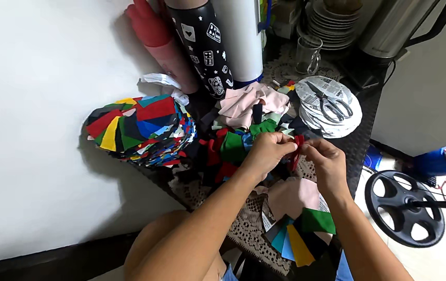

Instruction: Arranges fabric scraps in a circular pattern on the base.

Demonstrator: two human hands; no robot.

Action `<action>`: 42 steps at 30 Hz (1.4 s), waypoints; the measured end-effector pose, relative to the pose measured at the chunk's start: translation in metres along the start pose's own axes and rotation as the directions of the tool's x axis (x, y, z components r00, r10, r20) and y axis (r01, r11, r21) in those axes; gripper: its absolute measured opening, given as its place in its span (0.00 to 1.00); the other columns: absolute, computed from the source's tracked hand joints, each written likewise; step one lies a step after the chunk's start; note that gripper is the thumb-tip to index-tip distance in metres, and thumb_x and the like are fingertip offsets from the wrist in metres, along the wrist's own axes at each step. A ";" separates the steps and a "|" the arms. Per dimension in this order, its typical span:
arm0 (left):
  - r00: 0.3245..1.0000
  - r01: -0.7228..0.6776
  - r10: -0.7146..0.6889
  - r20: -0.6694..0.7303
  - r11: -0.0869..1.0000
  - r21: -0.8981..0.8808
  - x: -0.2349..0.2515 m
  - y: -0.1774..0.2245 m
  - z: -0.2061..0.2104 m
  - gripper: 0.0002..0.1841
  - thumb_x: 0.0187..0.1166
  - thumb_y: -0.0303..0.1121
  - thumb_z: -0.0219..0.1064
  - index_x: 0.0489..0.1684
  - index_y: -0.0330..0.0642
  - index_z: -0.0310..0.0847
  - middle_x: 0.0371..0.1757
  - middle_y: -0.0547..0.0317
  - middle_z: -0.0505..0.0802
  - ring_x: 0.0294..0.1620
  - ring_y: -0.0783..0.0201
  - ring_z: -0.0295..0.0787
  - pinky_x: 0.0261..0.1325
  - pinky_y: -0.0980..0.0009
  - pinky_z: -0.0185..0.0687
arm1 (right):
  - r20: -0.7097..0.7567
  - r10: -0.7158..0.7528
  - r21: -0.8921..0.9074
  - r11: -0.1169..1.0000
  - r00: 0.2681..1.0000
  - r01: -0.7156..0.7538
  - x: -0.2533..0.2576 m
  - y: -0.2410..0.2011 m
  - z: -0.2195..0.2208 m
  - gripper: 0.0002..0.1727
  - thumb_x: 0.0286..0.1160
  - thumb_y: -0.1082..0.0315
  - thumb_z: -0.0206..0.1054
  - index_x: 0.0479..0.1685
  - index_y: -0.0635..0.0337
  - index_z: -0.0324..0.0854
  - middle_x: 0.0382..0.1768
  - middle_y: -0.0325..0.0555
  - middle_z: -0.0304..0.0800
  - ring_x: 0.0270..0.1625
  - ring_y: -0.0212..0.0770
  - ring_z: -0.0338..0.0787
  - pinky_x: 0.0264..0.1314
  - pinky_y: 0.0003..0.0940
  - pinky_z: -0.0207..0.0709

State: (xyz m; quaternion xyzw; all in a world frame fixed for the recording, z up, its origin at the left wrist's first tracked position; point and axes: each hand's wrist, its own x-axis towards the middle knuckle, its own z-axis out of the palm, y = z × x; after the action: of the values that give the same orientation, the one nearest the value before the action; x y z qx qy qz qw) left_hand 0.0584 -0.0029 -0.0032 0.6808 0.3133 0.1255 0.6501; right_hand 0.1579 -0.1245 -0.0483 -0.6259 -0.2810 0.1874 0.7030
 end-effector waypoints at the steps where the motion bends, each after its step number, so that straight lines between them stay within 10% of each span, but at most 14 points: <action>1: 1.000 0.019 -0.018 0.008 0.999 -0.027 0.000 0.001 0.000 0.03 0.80 0.25 0.70 0.38 0.33 0.87 0.33 0.57 0.91 0.33 0.70 0.88 0.44 0.75 0.85 | -0.001 0.024 0.038 0.999 1.000 -0.024 0.000 0.000 -0.001 0.07 0.72 0.79 0.67 0.30 0.61 0.88 0.25 0.34 0.89 0.28 0.24 0.85 0.36 0.20 0.79; 10: 0.997 0.051 -0.043 -0.066 0.992 0.119 0.003 0.001 -0.019 0.04 0.81 0.26 0.70 0.37 0.33 0.86 0.31 0.58 0.90 0.32 0.72 0.87 0.43 0.76 0.84 | 0.049 0.210 0.324 0.922 0.976 -0.215 -0.001 -0.001 -0.016 0.12 0.80 0.77 0.57 0.30 0.62 0.84 0.29 0.41 0.91 0.35 0.31 0.91 0.44 0.28 0.86; 14: 0.936 -0.185 0.332 -0.115 0.745 0.641 -0.007 -0.006 -0.018 0.09 0.80 0.29 0.69 0.50 0.34 0.88 0.50 0.43 0.92 0.52 0.48 0.91 0.59 0.46 0.85 | 0.074 0.171 0.326 0.927 0.983 -0.185 -0.004 -0.001 -0.020 0.11 0.79 0.77 0.59 0.31 0.62 0.86 0.29 0.40 0.91 0.35 0.31 0.91 0.44 0.27 0.86; 19: 0.815 -0.478 0.580 0.018 0.653 0.588 -0.026 -0.012 0.003 0.10 0.81 0.34 0.66 0.41 0.42 0.93 0.41 0.56 0.95 0.45 0.66 0.92 0.52 0.68 0.88 | 0.073 -0.094 0.109 0.990 0.993 0.085 -0.014 -0.002 -0.016 0.07 0.72 0.78 0.66 0.34 0.60 0.89 0.30 0.33 0.93 0.35 0.24 0.90 0.42 0.22 0.85; 27: 0.744 -0.542 0.667 0.033 0.575 0.613 -0.032 -0.015 0.007 0.09 0.79 0.34 0.69 0.36 0.42 0.94 0.36 0.58 0.95 0.40 0.68 0.93 0.48 0.73 0.87 | 0.160 -0.501 -0.338 0.781 0.850 0.524 -0.023 -0.004 -0.012 0.07 0.71 0.74 0.69 0.36 0.68 0.91 0.36 0.45 0.92 0.42 0.24 0.88 0.48 0.16 0.81; 42: 0.700 -0.594 0.705 0.114 0.486 0.640 -0.040 -0.017 0.002 0.08 0.76 0.30 0.67 0.32 0.39 0.93 0.33 0.55 0.95 0.38 0.64 0.93 0.47 0.73 0.86 | 0.232 -0.552 -0.502 0.637 0.801 0.585 -0.033 -0.006 -0.013 0.07 0.72 0.71 0.69 0.33 0.63 0.92 0.33 0.47 0.93 0.41 0.31 0.89 0.48 0.19 0.80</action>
State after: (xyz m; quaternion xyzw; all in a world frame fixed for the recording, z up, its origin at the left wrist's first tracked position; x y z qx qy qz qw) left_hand 0.0244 -0.0287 -0.0109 0.9114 0.1069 0.3044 0.2553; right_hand 0.1402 -0.1554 -0.0487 -0.6743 -0.5247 -0.1143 0.5069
